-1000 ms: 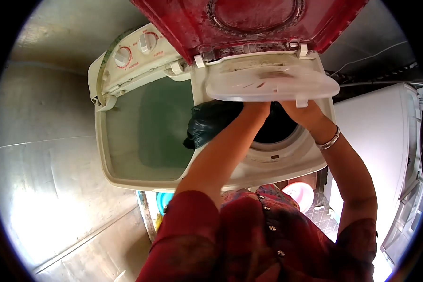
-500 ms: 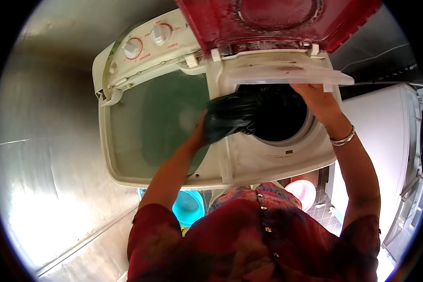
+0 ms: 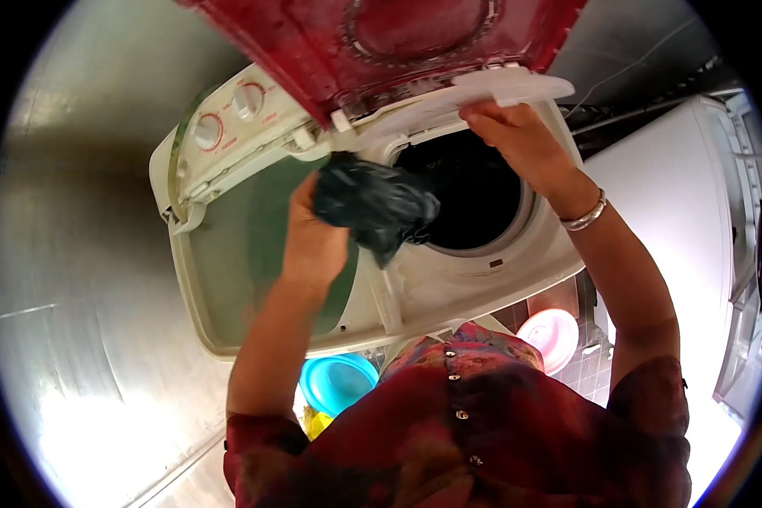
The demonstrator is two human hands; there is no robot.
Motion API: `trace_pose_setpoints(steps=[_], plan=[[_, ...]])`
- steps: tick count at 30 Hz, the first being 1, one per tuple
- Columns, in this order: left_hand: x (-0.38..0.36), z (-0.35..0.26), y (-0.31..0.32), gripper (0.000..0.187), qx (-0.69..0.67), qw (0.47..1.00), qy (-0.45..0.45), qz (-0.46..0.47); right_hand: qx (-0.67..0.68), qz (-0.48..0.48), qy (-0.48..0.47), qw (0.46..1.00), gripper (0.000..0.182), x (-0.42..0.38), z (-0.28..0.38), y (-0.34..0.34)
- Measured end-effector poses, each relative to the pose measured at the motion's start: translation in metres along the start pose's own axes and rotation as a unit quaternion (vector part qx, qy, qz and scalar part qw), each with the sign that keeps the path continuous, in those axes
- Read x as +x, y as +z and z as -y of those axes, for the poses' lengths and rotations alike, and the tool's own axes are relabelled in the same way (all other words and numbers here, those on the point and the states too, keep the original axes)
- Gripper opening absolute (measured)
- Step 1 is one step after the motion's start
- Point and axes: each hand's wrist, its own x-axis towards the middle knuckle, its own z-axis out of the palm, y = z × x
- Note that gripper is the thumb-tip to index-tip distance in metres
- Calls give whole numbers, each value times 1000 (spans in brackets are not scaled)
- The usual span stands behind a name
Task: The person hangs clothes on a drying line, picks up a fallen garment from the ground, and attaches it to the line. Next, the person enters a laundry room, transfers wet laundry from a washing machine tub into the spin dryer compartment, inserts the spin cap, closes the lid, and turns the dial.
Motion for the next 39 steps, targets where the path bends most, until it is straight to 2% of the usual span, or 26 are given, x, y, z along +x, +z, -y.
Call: trace_pose_setpoints(steps=[4, 5, 6, 7, 8, 10, 12, 13, 14, 16, 18, 20, 22, 23, 24, 25, 26, 27, 28, 29, 30, 31, 32, 35, 38, 39], plan=[[23, 40, 74, 14, -122, 992, -15, 23, -26, 28, 58, 998, 25, -4, 8, -11], [32, 58, 85, 14, -55, 998, -24, 21, -7, 15, 17, 1000, 24, -4, -2, -11], [44, 81, 85, 22, 137, 989, -5, 48, 11, 2, -24, 1000, 23, -5, -9, -13], [50, 88, 97, 25, 332, 941, 38, 45, -37, 2, -23, 999, 27, -7, -10, -23], [58, 102, 103, 38, 386, 917, -44, 92, -37, -1, -21, 999, 27, -8, -14, -28], [65, 177, 78, 63, 495, 838, 27, 228, 2, -17, 19, 1000, 25, -10, -27, -33], [71, 188, 75, 66, 521, 819, 5, 239, -31, -10, -20, 999, 23, -11, -42, -34], [73, 193, 71, 70, 546, 800, -17, 248, -75, -33, -95, 992, 23, -13, -45, -32], [79, 201, 58, 70, 561, 781, 23, 274, -121, -55, -170, 976, 23, -15, -48, -29], [75, 180, 55, 68, 554, 779, -2, 294, -135, -73, -198, 968, 24, -17, -58, -26], [52, 116, 73, 63, 590, 758, 79, 265, -120, -40, -111, 986, 23, -18, -60, -26], [28, 69, 63, 54, 640, 714, 110, 261, -118, -43, -132, 983, 24, -16, -56, -25], [-3, 44, 38, 47, 648, 728, 110, 193, -222, -36, -175, 958, 22, -8, -61, -20], [-17, 32, 39, 44, 665, 721, 138, 140, -220, -29, -179, 958, 22, -6, -65, -18], [-31, 22, 39, 42, 679, 711, 164, 86, -253, -5, -322, 912, 25, -5, -72, -19], [-41, 19, 32, 43, 698, 687, 188, 68, -278, 19, -459, 844, 31, -3, -82, -20], [-47, 18, 29, 43, 700, 689, 181, 55, -313, -17, -564, 764, 34, 5, -103, -22], [-52, 15, 28, 44, 708, 681, 173, 73, -349, 36, -569, 744, 40, 8, -103, -20], [-57, 14, 26, 46, 713, 675, 166, 92, -401, 137, -486, 764, 46, 9, -101, -11], [-56, 19, 25, 56, 702, 689, 163, 84, -455, 244, -366, 774, 53, 13, -97, -2], [-52, 23, 28, 56, 699, 693, 158, 73, -510, 341, -238, 753, 60, 18, -90, 5], [-44, 24, 34, 61, 671, 717, 184, 39, -538, 399, -162, 725, 67, 22, -86, 11], [-34, 22, 37, 67, 641, 739, 209, 4, -550, 422, -131, 708, 74, 23, -86, 20], [2, 8, 27, 75, 614, 761, 208, 15, -598, 443, -86, 662, 96, 21, -98, 51], [17, 10, 13, 74, 614, 756, 225, 0, -624, 432, -58, 649, 93, 21, -111, 77], [16, 12, 11, 74, 613, 757, 226, 22, -626, 440, -58, 641, 93, 22, -122, 85]])
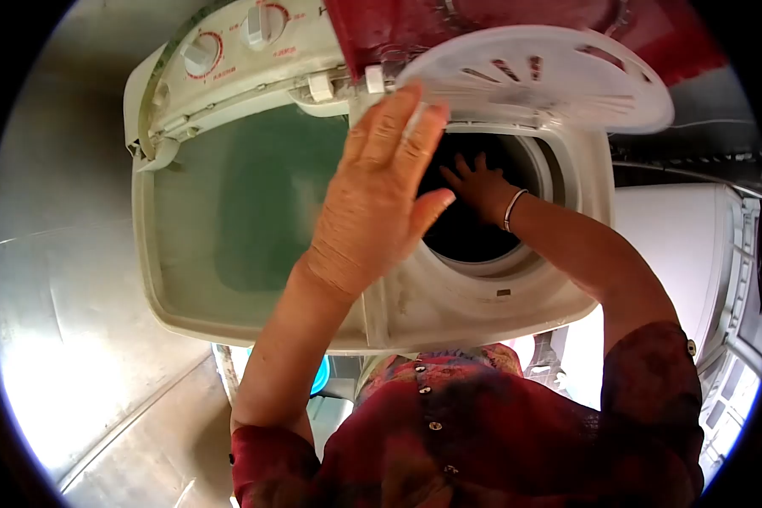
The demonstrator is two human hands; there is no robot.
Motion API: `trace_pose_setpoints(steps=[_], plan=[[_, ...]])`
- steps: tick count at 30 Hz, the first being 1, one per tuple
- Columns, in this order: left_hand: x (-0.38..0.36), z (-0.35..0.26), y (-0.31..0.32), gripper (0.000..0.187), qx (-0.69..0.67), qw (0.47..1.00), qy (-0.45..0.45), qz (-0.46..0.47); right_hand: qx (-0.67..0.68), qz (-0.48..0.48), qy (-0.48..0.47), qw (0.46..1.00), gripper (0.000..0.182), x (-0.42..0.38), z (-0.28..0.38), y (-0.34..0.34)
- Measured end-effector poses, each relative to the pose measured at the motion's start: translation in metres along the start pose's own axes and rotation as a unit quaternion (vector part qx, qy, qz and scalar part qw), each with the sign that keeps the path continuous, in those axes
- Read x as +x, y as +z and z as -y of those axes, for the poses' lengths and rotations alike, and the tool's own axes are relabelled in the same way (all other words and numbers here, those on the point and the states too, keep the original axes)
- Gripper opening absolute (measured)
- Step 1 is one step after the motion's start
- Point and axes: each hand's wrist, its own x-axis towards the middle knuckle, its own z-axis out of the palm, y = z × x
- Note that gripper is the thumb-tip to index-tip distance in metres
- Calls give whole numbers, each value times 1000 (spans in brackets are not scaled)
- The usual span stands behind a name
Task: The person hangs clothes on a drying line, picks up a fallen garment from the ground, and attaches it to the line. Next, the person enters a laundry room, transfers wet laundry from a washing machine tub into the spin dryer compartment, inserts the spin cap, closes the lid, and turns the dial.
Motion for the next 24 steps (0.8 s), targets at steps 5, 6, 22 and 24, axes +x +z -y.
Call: trace_pose_setpoints(steps=[5, 6, 22, 24], plan=[[-10, 16, 0, 74, -2, 998, 22, 58, 71, -21, 12, 997, 80, 43, 2, 9], [-13, 20, 1, 75, -7, 998, 26, 48, 115, -104, 4, 988, 74, 78, -10, 55], [-36, -3, -7, 74, -63, 996, -7, 69, 76, -90, -234, 965, 55, -1, 26, -12], [-34, -2, -3, 74, -63, 996, -11, 59, 67, -146, -285, 945, 55, 1, 34, 7]])
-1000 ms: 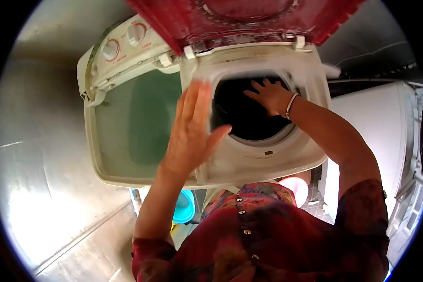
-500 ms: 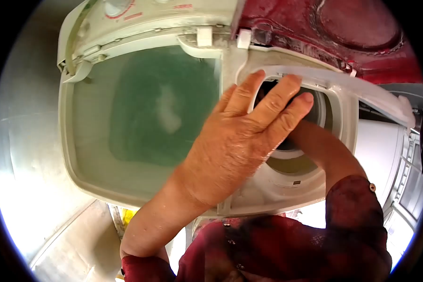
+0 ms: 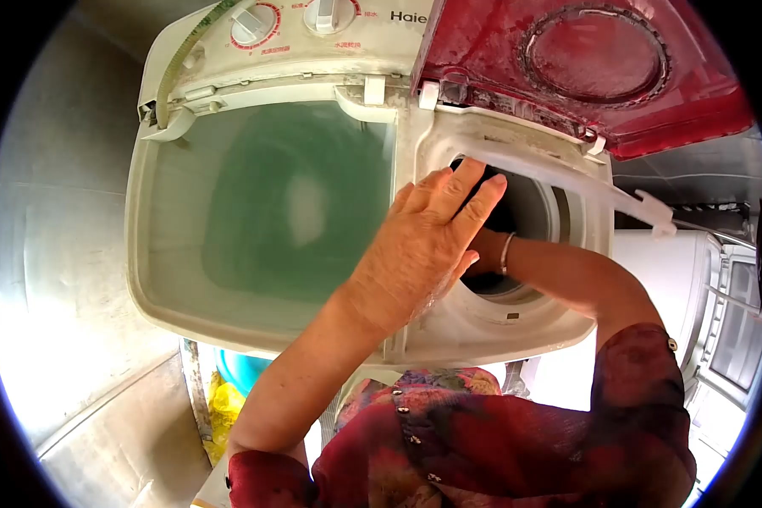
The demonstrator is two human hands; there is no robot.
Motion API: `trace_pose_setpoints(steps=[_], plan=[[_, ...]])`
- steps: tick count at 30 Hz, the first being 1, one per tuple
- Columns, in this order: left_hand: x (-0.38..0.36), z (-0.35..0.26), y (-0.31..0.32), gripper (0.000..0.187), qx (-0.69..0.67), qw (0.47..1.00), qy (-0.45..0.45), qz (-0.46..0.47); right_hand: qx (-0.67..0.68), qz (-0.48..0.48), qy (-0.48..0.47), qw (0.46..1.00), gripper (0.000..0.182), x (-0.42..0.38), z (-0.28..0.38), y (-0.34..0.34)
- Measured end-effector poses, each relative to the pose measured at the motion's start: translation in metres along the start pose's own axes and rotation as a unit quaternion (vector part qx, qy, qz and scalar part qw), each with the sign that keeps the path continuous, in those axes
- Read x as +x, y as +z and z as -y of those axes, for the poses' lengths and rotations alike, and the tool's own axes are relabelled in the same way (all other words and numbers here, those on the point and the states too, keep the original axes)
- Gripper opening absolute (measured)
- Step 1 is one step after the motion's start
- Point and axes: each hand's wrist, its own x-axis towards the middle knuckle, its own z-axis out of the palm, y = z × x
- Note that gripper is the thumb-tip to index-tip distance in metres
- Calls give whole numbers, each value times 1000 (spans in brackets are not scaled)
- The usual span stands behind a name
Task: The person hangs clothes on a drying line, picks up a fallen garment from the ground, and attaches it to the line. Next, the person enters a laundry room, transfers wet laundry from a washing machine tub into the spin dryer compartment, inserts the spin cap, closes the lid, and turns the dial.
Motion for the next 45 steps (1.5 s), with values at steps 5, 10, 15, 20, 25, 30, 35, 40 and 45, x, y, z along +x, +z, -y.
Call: trace_pose_setpoints(steps=[5, 10, 15, 20, 25, 30, 35, 40, 45], plan=[[7, 9, 5, 73, -26, 999, 1, -19, -88, -8, 29, 996, 49, 37, -9, 58], [2, 11, 13, 72, -34, 999, -1, -37, -83, 5, 82, 993, 43, 40, -18, 59], [2, 7, 5, 68, -43, 998, -5, -54, 159, 19, 138, 977, 46, 23, -46, -53], [-8, 8, 7, 63, 5, 999, 11, -44, 182, -8, 186, 966, 44, 12, -61, -35], [-19, -1, -5, 62, 20, 1000, 2, -18, 181, -17, 222, 958, 43, -38, -49, -53], [-27, -8, -3, 59, -23, 1000, -21, -1, 176, -23, 248, 952, 41, -77, -37, -59], [-26, -4, -2, 58, 17, 999, -33, 14, 184, -42, 257, 948, 40, -82, -42, -30], [-32, -9, 2, 57, 2, 999, -35, 10, 166, -72, 254, 950, 38, -87, -24, -21], [-49, -19, -9, 53, 42, 995, -78, 49, 169, -100, 249, 948, 37, -103, 27, -40]])
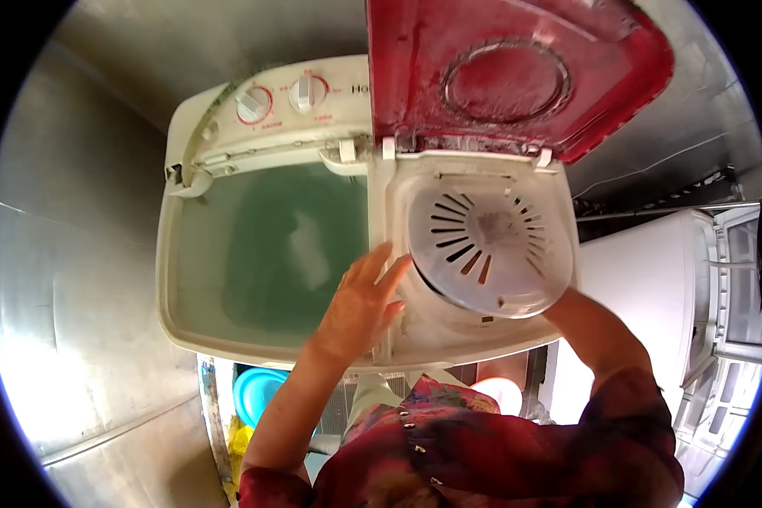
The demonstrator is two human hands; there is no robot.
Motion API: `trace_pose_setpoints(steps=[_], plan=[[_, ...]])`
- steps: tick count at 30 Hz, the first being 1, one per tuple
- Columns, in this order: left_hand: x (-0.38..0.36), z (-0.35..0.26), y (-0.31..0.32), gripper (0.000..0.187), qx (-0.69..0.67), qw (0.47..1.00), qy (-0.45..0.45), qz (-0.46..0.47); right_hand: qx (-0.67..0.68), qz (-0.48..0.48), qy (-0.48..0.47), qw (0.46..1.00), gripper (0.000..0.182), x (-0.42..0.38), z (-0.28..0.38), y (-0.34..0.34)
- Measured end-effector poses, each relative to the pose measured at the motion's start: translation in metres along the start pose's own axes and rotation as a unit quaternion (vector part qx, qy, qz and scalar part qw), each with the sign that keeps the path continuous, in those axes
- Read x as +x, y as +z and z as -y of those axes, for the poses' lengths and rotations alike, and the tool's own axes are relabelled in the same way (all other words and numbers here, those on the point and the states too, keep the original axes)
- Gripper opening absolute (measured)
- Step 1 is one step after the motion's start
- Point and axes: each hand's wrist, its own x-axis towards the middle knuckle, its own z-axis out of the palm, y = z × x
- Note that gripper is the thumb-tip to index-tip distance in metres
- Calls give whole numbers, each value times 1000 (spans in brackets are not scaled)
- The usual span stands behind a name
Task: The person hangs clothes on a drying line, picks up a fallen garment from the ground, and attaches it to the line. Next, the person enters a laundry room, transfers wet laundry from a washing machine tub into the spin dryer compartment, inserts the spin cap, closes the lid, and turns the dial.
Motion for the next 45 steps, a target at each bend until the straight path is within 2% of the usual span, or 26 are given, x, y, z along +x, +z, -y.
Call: trace_pose_setpoints(steps=[3, 5, 6, 8, 9, 10, 11, 12, 13, 16, 17, 19, 21, 23, 26, 27, 30, 33, 35, 36, 37, 39, 41, 42, 43, 45], plan=[[-26, 12, -6, 51, 23, 1000, 9, -9, 44, 38, 8, 998, 36, -65, 47, -4], [-53, 26, -15, 47, 55, 998, -3, -9, -146, -132, -180, 964, 31, -114, 51, -1], [-68, 34, -18, 41, 69, 997, -24, -34, -162, 44, -133, 977, 27, -132, 66, -25], [-94, 43, -21, 36, 85, 994, -41, -61, -210, 17, -9, 978, 26, -146, 82, -65], [-105, 48, -23, 29, 99, 990, -98, -33, -197, -204, -113, 952, 27, -138, 85, -93], [-111, 50, -23, 23, 114, 981, -154, -6, -253, -337, -229, 878, 31, -122, 81, -130], [-115, 51, -20, 23, 118, 982, -149, -7, -238, -347, -124, 899, 37, -115, 98, -169], [-117, 52, -15, 20, 152, 971, -183, -4, -311, -451, -168, 820, 37, -98, 106, -202], [-118, 53, -11, 18, 185, 959, -217, -1, -309, -514, -163, 783, 39, -81, 105, -229], [-116, 55, -7, 16, 149, 955, -253, -32, -392, -578, -155, 699, 41, -30, 103, -295], [-115, 53, -9, 16, 154, 955, -253, -33, -389, -581, -155, 698, 41, -23, 98, -303], [-114, 48, -13, 14, 161, 956, -244, -27, -212, -475, 13, 854, 37, -14, 101, -306], [-116, 50, -15, 14, 150, 958, -245, -27, -328, -306, 45, 893, 36, -46, 120, -309], [-116, 50, -12, 15, 131, 960, -245, -29, -216, -120, -13, 969, 35, -87, 142, -277], [-116, 56, -10, 20, 71, 958, -271, -54, -323, -145, -238, 905, 45, -110, 112, -174], [-119, 65, -6, 24, -5, 946, -315, -73, -292, -120, -201, 927, 28, -121, 120, -143], [-113, 70, -8, 34, -106, 924, -353, -99, -313, -86, -161, 932, 38, -117, 87, -35], [-102, 67, -10, 31, -22, 921, -381, -73, -248, -126, -168, 946, 39, -106, 67, -8], [-102, 72, -3, 29, 119, 899, -419, -43, -198, 0, -150, 969, 36, -104, 65, -32], [-97, 67, 0, 29, 119, 902, -413, -40, -208, -31, -148, 966, 29, -93, 38, -41], [-93, 58, 0, 28, 154, 895, -415, -58, -222, -182, -216, 933, 12, -83, 35, -91], [-84, 42, -5, 24, 176, 881, -434, -70, -362, -255, 18, 896, 10, -61, 13, -172], [-87, 46, -3, 23, 168, 885, -427, -82, -416, -516, -15, 749, 19, -31, -70, -233], [-88, 49, -1, 21, 160, 888, -420, -95, -528, -527, 19, 666, 23, -21, -98, -269], [-87, 48, -1, 21, 163, 887, -421, -94, -416, -638, 48, 647, 26, 0, -146, -298], [-86, 45, -2, 19, 148, 891, -412, -124, -332, -625, 162, 687, 34, 2, -156, -337]])
